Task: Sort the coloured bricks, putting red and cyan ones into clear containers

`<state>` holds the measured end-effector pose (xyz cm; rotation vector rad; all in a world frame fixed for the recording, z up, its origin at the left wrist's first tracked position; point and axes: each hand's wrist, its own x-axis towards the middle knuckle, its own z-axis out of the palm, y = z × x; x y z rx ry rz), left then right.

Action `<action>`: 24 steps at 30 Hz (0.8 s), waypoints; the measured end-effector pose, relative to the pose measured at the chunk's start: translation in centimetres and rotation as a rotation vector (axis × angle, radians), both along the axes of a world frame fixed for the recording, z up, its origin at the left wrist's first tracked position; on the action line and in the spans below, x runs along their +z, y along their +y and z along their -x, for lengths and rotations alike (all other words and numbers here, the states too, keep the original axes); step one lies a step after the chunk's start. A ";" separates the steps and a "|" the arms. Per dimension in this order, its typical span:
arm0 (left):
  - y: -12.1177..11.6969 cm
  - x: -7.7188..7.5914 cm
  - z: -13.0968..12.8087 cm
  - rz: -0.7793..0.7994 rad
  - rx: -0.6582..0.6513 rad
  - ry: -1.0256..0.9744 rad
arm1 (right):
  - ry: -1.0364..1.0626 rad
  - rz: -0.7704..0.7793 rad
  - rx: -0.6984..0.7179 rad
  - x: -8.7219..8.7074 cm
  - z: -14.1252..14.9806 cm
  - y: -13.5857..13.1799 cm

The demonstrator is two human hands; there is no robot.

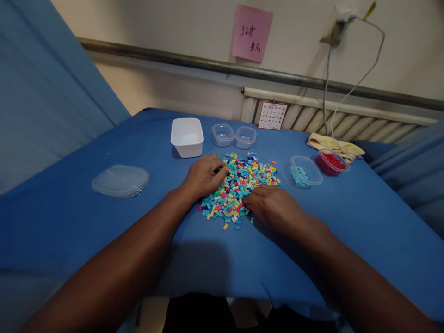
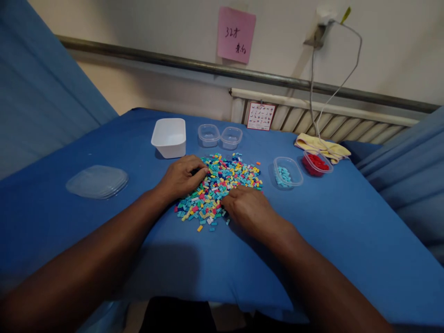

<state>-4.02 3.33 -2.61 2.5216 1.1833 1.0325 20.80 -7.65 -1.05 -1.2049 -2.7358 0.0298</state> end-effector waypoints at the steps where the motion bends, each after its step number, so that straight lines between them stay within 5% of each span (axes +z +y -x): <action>1: 0.0 0.0 0.0 -0.001 0.001 -0.001 | 0.015 -0.006 -0.001 -0.1 0.1 0.0; 8: 0.1 0.0 0.2 0.007 0.021 -0.006 | 0.351 -0.101 -0.093 0.3 -3.0 0.4; 13: 0.0 0.0 0.1 0.003 0.001 -0.002 | 0.434 -0.432 -0.433 0.8 -9.2 1.7; 17: 0.1 -0.1 0.1 0.007 0.003 0.000 | 0.369 -0.489 -0.621 -0.5 -12.7 2.6; 24: 0.0 0.0 0.2 0.020 0.010 -0.005 | 0.388 -0.474 -0.489 -0.5 -10.4 2.1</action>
